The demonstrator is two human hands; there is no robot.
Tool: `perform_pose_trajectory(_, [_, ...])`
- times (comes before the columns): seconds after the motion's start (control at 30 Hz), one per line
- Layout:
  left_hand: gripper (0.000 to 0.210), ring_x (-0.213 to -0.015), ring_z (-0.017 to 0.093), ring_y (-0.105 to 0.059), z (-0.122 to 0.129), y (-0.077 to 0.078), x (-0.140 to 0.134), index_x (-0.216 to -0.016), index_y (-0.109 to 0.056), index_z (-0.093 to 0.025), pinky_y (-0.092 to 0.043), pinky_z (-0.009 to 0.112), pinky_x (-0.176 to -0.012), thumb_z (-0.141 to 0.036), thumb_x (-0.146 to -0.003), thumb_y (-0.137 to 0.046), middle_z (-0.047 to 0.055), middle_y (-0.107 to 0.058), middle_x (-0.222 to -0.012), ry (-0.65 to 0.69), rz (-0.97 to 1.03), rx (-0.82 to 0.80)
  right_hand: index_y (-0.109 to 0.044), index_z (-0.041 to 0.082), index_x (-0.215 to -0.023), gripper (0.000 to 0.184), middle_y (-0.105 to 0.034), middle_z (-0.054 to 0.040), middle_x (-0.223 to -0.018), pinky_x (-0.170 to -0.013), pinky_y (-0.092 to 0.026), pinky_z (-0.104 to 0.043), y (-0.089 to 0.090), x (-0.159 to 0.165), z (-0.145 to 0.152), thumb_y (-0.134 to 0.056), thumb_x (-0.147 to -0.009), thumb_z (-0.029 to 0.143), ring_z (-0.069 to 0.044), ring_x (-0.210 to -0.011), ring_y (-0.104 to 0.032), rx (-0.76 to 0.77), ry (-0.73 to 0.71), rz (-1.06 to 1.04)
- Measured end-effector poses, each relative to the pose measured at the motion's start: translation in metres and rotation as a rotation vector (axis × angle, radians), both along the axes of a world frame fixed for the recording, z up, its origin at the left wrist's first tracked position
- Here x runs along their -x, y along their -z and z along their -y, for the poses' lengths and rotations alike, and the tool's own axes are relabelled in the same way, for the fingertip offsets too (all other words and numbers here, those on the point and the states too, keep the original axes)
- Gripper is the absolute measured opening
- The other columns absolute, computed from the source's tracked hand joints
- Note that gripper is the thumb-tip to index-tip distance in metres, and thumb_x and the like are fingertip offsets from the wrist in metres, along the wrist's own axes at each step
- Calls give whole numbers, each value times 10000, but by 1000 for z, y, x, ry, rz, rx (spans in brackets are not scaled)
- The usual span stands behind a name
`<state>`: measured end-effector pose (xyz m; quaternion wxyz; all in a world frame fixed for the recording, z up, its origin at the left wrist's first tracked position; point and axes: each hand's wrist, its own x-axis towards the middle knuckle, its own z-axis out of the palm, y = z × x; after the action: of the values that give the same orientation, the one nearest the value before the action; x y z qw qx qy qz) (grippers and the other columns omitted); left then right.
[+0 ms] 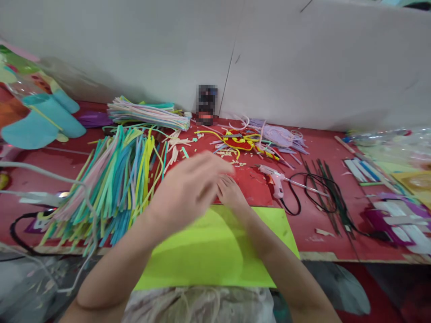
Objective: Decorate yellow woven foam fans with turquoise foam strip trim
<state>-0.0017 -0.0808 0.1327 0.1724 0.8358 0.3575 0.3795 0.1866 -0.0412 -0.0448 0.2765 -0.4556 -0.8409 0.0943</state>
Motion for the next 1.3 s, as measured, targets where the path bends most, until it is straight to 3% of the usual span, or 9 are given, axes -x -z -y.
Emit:
perform_pose_trajectory(0.1, [239, -926, 204, -615, -55, 49, 10, -1035, -575, -197, -471, 348, -847, -269, -862, -428, 84, -649, -985, -488, -138, 197, -517, 174, -1223, 378, -612, -100, -1192, -1013, -417, -434, 3, -1, -1, -395, -873, 102, -219, -1159, -518, -55, -7, 4])
perform_pose_trajectory(0.17, [276, -910, 249, -626, -81, 87, 20, -994, -585, -172, -459, 364, -816, -354, -859, -427, 124, -663, -928, -665, -280, 390, -508, 176, -1232, 389, -608, -99, -1197, -1007, -420, -427, 4, -1, -1, -394, -869, 96, -214, -1165, -512, -75, -12, 13])
perform_pose_trajectory(0.33, [398, -835, 283, -639, -112, 140, 35, -846, -616, -159, -439, 346, -716, -522, -793, -464, 141, -672, -826, -608, -357, 657, -513, 181, -1229, 392, -614, -100, -1181, -1000, -420, -424, 6, -2, -2, -386, -868, 96, -215, -1164, -513, -101, -2, 14])
perform_pose_trajectory(0.47, [390, -759, 224, -626, -117, 148, 34, -939, -616, -152, -451, 308, -675, -471, -718, -588, 87, -665, -821, -509, -44, 719, -514, 181, -1227, 382, -611, -107, -1188, -992, -425, -432, 7, -2, -3, -383, -875, 109, -221, -1165, -515, -96, 6, -4])
perform_pose_trajectory(0.7, [702, -855, 198, -634, -112, 158, 15, -1273, -466, -210, -511, 348, -778, -221, -612, -702, 76, -646, -1057, -178, 534, 807, -531, 190, -1195, 352, -608, -103, -1189, -999, -415, -416, 5, -6, -2, -386, -879, 133, -210, -1171, -513, -72, 61, -124])
perform_pose_trajectory(0.9, [728, -963, 227, -627, -116, 158, 12, -1302, -430, -218, -525, 373, -817, -256, -633, -715, 96, -601, -1179, -114, 692, 657, -543, 206, -1167, 319, -604, -94, -1190, -968, -423, -385, -25, -9, -26, -421, -899, 330, -198, -1102, -557, 38, 337, -545])
perform_pose_trajectory(1.0, [751, -967, 223, -629, -114, 153, 11, -1314, -411, -217, -527, 349, -811, -292, -640, -733, 99, -591, -1196, -104, 780, 586, -628, 195, -1019, 382, -668, -84, -1048, -899, -456, -385, -28, -5, -44, -429, -867, 483, -214, -985, -612, 232, 450, -798])
perform_pose_trajectory(1.17, [677, -913, 202, -645, -114, 156, 8, -1257, -451, -209, -530, 330, -801, -340, -656, -732, 77, -639, -1088, -198, 890, 533, -668, 188, -892, 440, -695, -51, -871, -768, -500, -344, -19, 13, -44, -491, -791, 577, -202, -828, -634, 508, 376, -1110])
perform_pose_trajectory(1.3, [559, -961, 210, -635, -113, 158, 3, -1156, -522, -192, -522, 331, -832, -374, -666, -720, 77, -644, -1083, -220, 939, 523, -663, 187, -907, 403, -683, -31, -857, -741, -494, -308, -22, 25, -31, -618, -710, 536, -181, -800, -614, 505, 289, -1165])
